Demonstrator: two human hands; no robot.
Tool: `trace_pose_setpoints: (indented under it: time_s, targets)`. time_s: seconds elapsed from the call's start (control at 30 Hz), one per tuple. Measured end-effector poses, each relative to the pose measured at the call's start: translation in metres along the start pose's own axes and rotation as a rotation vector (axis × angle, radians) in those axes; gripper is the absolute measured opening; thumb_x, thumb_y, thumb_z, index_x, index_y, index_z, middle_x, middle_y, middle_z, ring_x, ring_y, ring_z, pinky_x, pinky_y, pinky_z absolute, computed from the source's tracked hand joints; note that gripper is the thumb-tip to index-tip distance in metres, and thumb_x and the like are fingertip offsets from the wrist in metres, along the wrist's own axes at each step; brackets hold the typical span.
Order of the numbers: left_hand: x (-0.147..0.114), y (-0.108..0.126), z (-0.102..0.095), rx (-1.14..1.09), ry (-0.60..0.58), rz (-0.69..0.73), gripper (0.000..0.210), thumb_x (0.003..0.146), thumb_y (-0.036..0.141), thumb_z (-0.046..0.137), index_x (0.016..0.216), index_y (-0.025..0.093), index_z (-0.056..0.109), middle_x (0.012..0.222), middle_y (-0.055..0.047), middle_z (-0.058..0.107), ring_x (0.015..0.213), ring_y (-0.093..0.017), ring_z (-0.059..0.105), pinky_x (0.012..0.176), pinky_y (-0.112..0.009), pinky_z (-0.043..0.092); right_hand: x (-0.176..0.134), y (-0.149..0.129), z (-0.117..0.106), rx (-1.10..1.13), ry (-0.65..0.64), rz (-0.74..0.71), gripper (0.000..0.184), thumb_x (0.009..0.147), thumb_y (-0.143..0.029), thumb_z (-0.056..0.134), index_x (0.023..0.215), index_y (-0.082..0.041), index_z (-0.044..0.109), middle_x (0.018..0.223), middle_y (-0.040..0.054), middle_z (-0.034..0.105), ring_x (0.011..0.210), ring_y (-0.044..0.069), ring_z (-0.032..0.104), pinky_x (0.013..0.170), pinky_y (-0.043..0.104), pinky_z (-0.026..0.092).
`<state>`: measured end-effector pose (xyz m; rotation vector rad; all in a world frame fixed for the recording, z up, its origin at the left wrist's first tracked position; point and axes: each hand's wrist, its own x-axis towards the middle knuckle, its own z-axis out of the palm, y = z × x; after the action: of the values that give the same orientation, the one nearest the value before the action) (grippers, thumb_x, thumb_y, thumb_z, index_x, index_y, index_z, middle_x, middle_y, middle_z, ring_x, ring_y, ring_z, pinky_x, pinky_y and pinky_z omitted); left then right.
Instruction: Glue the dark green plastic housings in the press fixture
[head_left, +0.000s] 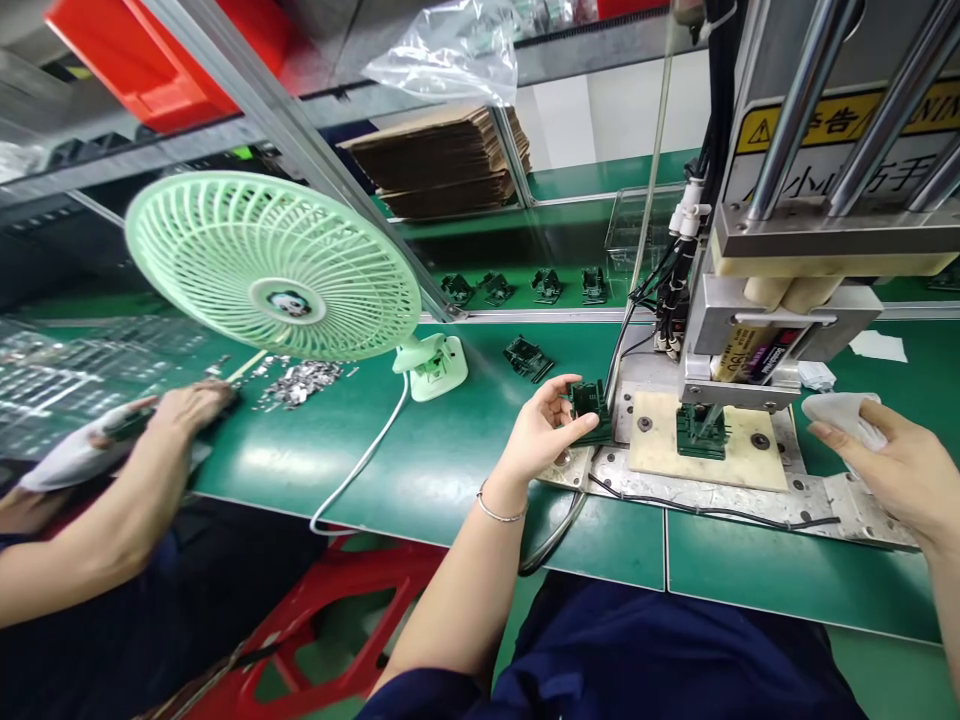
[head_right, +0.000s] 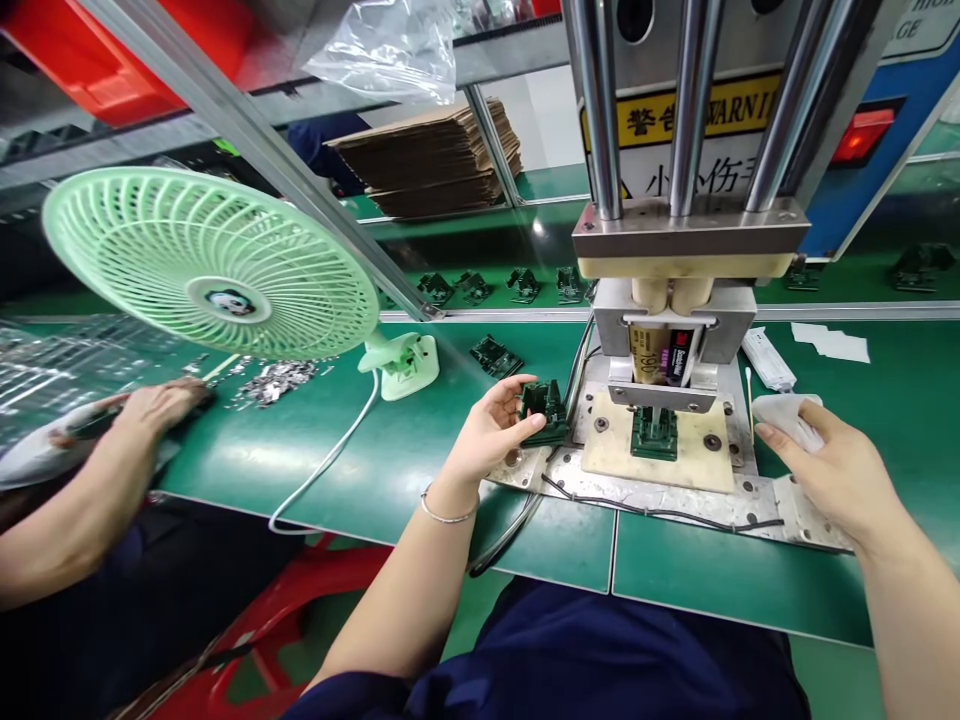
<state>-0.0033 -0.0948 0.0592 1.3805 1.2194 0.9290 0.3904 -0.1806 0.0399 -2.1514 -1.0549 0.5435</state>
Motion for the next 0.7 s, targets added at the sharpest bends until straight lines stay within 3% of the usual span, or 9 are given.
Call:
trace_pose_setpoints:
  time_s: [0.17, 0.27, 0.33, 0.4, 0.5, 0.6, 0.7]
  targets:
    - [0.001, -0.002, -0.001, -0.007, -0.005, -0.001, 0.072, 0.073, 0.044, 0.086, 0.133, 0.018, 0.056, 0.075, 0.006, 0.044, 0.055, -0.006, 0.04, 0.042, -0.018, 0.038, -0.025, 0.0, -0.008, 0.277, 0.175, -0.017, 0.059, 0.052, -0.063, 0.086, 0.1, -0.03, 0.078, 0.105, 0.0049, 0.076, 0.087, 0.028, 0.066, 0.074, 0.043, 0.051]
    - [0.002, -0.002, 0.0, -0.006, 0.01, 0.006, 0.072, 0.072, 0.044, 0.088, 0.131, 0.018, 0.057, 0.073, 0.006, 0.044, 0.056, -0.007, 0.043, 0.04, -0.016, 0.037, -0.057, -0.005, -0.016, 0.574, 0.168, -0.051, 0.046, 0.051, -0.045, 0.094, 0.091, -0.03, 0.077, 0.104, 0.0048, 0.075, 0.075, 0.022, 0.061, 0.054, 0.033, 0.048]
    - [0.003, -0.001, 0.0, -0.003, 0.016, 0.008, 0.074, 0.071, 0.045, 0.088, 0.132, 0.017, 0.056, 0.074, 0.005, 0.044, 0.055, -0.008, 0.044, 0.037, -0.016, 0.037, -0.082, -0.008, -0.019, 0.711, 0.086, -0.079, 0.033, 0.058, -0.039, 0.092, 0.086, -0.031, 0.077, 0.096, 0.0051, 0.073, 0.072, 0.023, 0.061, 0.049, 0.032, 0.049]
    - [0.003, -0.002, 0.0, 0.001, 0.022, 0.007, 0.076, 0.07, 0.047, 0.088, 0.132, 0.017, 0.056, 0.075, 0.004, 0.046, 0.054, -0.008, 0.044, 0.035, -0.017, 0.036, -0.103, -0.008, -0.02, 0.764, -0.06, -0.128, 0.017, 0.072, -0.046, 0.082, 0.084, -0.034, 0.078, 0.092, 0.0065, 0.073, 0.075, 0.029, 0.066, 0.051, 0.036, 0.056]
    - [0.004, -0.002, 0.0, 0.006, 0.04, 0.02, 0.077, 0.068, 0.047, 0.089, 0.131, 0.015, 0.058, 0.075, 0.004, 0.047, 0.055, -0.008, 0.045, 0.036, -0.017, 0.036, -0.126, -0.002, -0.017, 0.774, -0.309, -0.16, 0.033, 0.084, -0.06, 0.061, 0.091, -0.037, 0.083, 0.113, 0.0086, 0.076, 0.092, 0.038, 0.073, 0.067, 0.046, 0.065]
    - [0.004, -0.002, 0.001, -0.003, 0.058, 0.035, 0.074, 0.066, 0.043, 0.091, 0.127, 0.016, 0.06, 0.075, 0.004, 0.048, 0.056, -0.007, 0.045, 0.043, -0.017, 0.039, -0.136, 0.002, -0.014, 0.779, -0.455, -0.144, 0.036, 0.078, -0.066, 0.065, 0.096, -0.04, 0.083, 0.124, 0.0053, 0.074, 0.104, 0.042, 0.072, 0.08, 0.046, 0.064]
    - [0.003, 0.0, 0.001, -0.001, 0.07, 0.038, 0.071, 0.065, 0.041, 0.092, 0.125, 0.017, 0.062, 0.075, 0.004, 0.048, 0.058, -0.007, 0.045, 0.048, -0.018, 0.041, -0.141, 0.001, -0.01, 0.831, -0.47, -0.075, 0.03, 0.071, -0.057, 0.077, 0.097, -0.046, 0.081, 0.12, 0.0011, 0.075, 0.106, 0.039, 0.072, 0.079, 0.041, 0.064]
